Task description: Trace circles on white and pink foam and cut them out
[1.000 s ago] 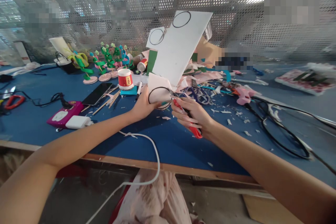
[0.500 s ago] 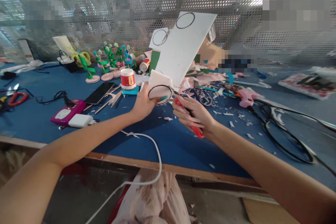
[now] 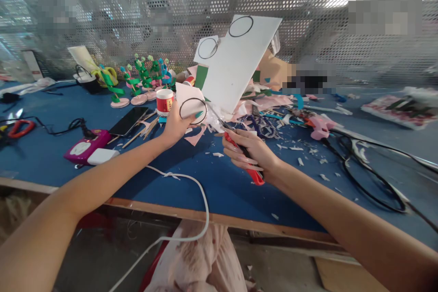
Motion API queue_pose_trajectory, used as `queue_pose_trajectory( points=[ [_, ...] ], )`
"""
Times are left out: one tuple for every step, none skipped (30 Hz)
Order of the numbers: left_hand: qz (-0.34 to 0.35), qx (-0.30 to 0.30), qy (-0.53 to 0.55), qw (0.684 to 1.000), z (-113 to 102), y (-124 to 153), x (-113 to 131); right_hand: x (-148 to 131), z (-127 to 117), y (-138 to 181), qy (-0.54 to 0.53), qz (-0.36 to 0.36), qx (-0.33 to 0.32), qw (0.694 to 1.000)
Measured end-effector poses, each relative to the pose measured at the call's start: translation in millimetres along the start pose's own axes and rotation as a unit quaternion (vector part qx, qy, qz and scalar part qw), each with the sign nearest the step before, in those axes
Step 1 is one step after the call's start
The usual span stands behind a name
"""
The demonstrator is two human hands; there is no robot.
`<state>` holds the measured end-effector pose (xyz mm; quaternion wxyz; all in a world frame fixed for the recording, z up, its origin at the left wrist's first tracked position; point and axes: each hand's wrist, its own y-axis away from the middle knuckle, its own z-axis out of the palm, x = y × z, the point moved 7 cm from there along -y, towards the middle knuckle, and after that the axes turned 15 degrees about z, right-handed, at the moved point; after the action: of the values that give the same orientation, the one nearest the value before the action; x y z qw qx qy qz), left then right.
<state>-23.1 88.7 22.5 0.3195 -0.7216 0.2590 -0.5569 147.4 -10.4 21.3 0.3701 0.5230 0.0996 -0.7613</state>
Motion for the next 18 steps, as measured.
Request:
queue_pose_trajectory(
  points=[
    [0.005, -0.005, -0.006, 1.000, 1, 1, 2, 0, 0, 0, 0.001, 0.003, -0.004, 1.000],
    [0.009, -0.013, -0.010, 1.000, 3, 1, 5, 0, 0, 0, 0.003, 0.007, -0.010, 1.000],
    [0.012, -0.024, -0.013, 1.000, 5, 2, 7, 1, 0, 0, 0.007, 0.012, -0.016, 1.000],
    [0.015, -0.036, -0.019, 0.999, 8, 3, 9, 1, 0, 0, 0.011, 0.015, -0.021, 1.000],
    [0.018, -0.049, -0.025, 0.998, 10, 4, 11, 1, 0, 0, 0.014, 0.014, -0.023, 1.000],
    [0.020, -0.061, -0.033, 0.997, 12, 5, 14, 1, -1, 0, 0.015, 0.012, -0.021, 1.000],
    [0.021, -0.071, -0.039, 0.997, 14, 6, 16, 1, -2, 0, 0.015, 0.008, -0.017, 1.000],
    [0.022, -0.079, -0.042, 0.996, 16, 7, 18, 1, -2, 0, 0.015, 0.004, -0.011, 1.000],
    [0.022, -0.086, -0.042, 0.995, 17, 8, 19, 2, -3, 0, 0.015, 0.002, -0.007, 1.000],
    [0.023, -0.091, -0.039, 0.995, 19, 9, 21, 2, -3, 0, 0.014, 0.000, -0.003, 1.000],
    [0.024, -0.094, -0.035, 0.995, 20, 10, 23, 3, -3, 0, 0.013, -0.001, 0.000, 1.000],
    [0.025, -0.097, -0.032, 0.994, 21, 11, 24, 3, -3, 0, 0.012, -0.002, 0.003, 1.000],
    [0.025, -0.099, -0.031, 0.994, 22, 12, 25, 3, -2, 0, 0.010, -0.003, 0.005, 1.000],
    [0.024, -0.102, -0.032, 0.994, 23, 12, 25, 3, -2, 0, 0.008, -0.004, 0.005, 1.000],
    [0.024, -0.102, -0.036, 0.994, 23, 13, 25, 3, -1, 1, 0.006, -0.005, 0.003, 1.000],
    [0.024, -0.103, -0.040, 0.994, 24, 13, 25, 3, 0, 1, 0.004, -0.005, 0.000, 1.000],
    [0.024, -0.102, -0.043, 0.994, 24, 13, 25, 3, 0, 1, 0.004, -0.003, -0.003, 1.000],
    [0.024, -0.102, -0.043, 0.994, 24, 14, 25, 4, 1, 1, 0.005, -0.002, -0.006, 1.000]
  ],
)
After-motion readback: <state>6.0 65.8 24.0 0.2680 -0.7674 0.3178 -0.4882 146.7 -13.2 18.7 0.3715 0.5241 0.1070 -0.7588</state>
